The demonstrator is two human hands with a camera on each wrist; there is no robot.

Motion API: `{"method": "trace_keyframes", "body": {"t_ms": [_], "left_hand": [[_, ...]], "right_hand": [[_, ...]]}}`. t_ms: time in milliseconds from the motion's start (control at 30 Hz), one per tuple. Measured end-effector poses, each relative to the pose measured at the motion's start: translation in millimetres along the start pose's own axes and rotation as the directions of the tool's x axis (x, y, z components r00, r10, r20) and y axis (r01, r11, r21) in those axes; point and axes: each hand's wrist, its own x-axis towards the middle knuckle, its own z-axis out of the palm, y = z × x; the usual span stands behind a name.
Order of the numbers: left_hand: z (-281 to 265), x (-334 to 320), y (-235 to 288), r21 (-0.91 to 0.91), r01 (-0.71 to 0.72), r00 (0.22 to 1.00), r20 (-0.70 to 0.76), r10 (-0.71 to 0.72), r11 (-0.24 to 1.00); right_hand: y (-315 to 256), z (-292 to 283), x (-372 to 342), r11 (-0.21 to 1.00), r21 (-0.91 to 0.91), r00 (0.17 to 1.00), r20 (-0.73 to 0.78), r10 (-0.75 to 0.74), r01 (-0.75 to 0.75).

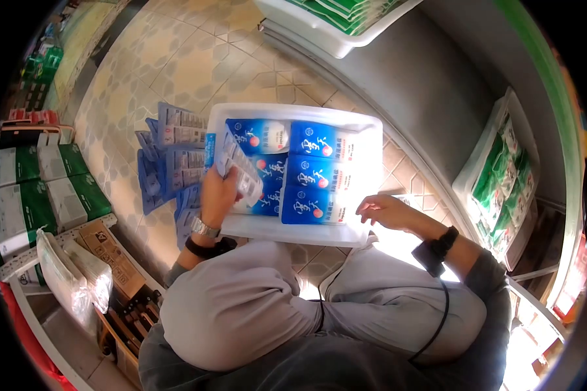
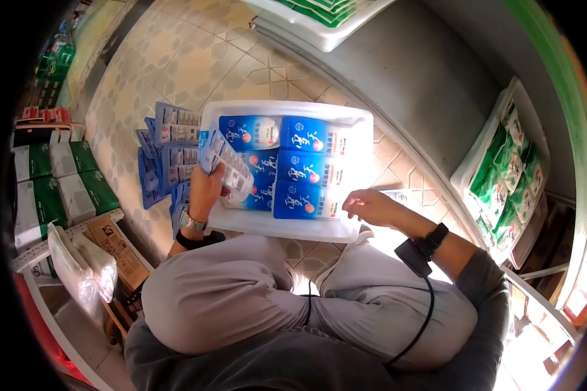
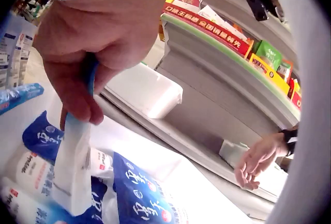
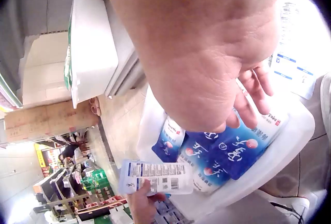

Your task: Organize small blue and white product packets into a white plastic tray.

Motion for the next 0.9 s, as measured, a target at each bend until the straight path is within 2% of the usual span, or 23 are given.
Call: {"method": "trace_keyframes", "body": {"t_ms": [67, 100, 133, 167, 200, 300, 333, 433, 467, 533, 567, 600, 700, 800, 900], "left_hand": [[-6.8, 1.7, 7.3, 0.166, 0.002, 0.998, 0.067, -0.013, 0.986], [-9.8, 5.0, 9.2, 0.226, -0.258, 0.963, 0.143, 0.23, 0.939], [-13.4, 9.6, 10.6, 0.263, -0.5, 0.863, 0.231, 0.45, 0.825], [-17.6, 14.9, 11.0, 0.272, -0.707, 0.706, 0.324, 0.63, 0.652], [-22.2, 22.2, 5.3, 0.192, -0.604, 0.762, 0.423, 0.49, 0.774], [-37.0, 61.8, -13.4, -0.123, -0.489, 0.638, 0.625, 0.451, 0.863], [-38.1, 68.1, -16.0, -0.138, -0.475, 0.642, 0.622, 0.449, 0.869], [-28.4, 81.2, -21.7, -0.097, -0.495, 0.769, 0.412, 0.488, 0.863], [-28.5, 82.4, -23.7, -0.184, -0.305, 0.888, 0.299, 0.348, 0.935], [-28.0, 74.0, -16.1, 0.119, -0.121, 0.981, 0.166, 0.1, 0.986], [-28.0, 67.2, -14.7, 0.257, -0.004, 0.998, 0.068, -0.014, 0.967], [-24.0, 62.4, -23.7, 0.44, -0.196, 0.979, 0.133, 0.153, 0.876], [-1.4, 40.1, -40.1, 0.524, -0.45, 0.892, 0.309, 0.331, 0.723], [27.5, 39.7, -53.3, 0.761, -0.424, 0.904, 0.385, 0.184, 0.491], [51.0, 30.7, -73.6, 0.812, -0.513, 0.855, 0.455, 0.25, 0.277]], "right_hand": [[2.7, 0.0, -3.4, 1.0, 0.01, 1.0, 0.001, 0.003, -0.003], [3.6, 0.0, -4.9, 1.0, 0.015, 1.0, 0.001, 0.004, -0.004], [6.8, 0.3, -4.8, 1.0, 0.013, 1.0, 0.001, 0.016, -0.016], [11.8, 0.6, -3.8, 1.0, 0.011, 1.0, 0.001, 0.028, -0.028], [15.8, 1.0, -3.6, 0.999, 0.009, 0.999, 0.002, 0.04, -0.04], [21.6, 1.6, -5.7, 0.998, 0.009, 0.998, 0.002, 0.069, -0.069], [26.4, 1.8, -4.8, 0.997, 0.013, 0.998, -0.001, 0.07, -0.07], [38.4, 3.8, -3.4, 0.997, 0.031, 0.997, -0.005, 0.072, -0.072], [39.9, 4.6, -4.2, 0.997, 0.042, 0.997, -0.006, 0.071, -0.071], [41.3, 4.7, -7.5, 0.995, 0.057, 0.997, -0.012, 0.082, -0.081], [41.2, 4.9, -8.7, 0.994, 0.06, 0.996, -0.013, 0.091, -0.09], [40.6, 4.6, -9.3, 0.993, 0.063, 0.995, -0.014, 0.099, -0.098], [32.9, 2.5, -11.3, 0.992, 0.028, 0.993, -0.004, 0.122, -0.122], [42.7, 3.2, -4.5, 0.995, 0.029, 0.995, 0.008, 0.097, -0.097], [45.5, 4.3, -2.0, 0.993, 0.055, 0.995, 0.021, 0.099, -0.1]]}}
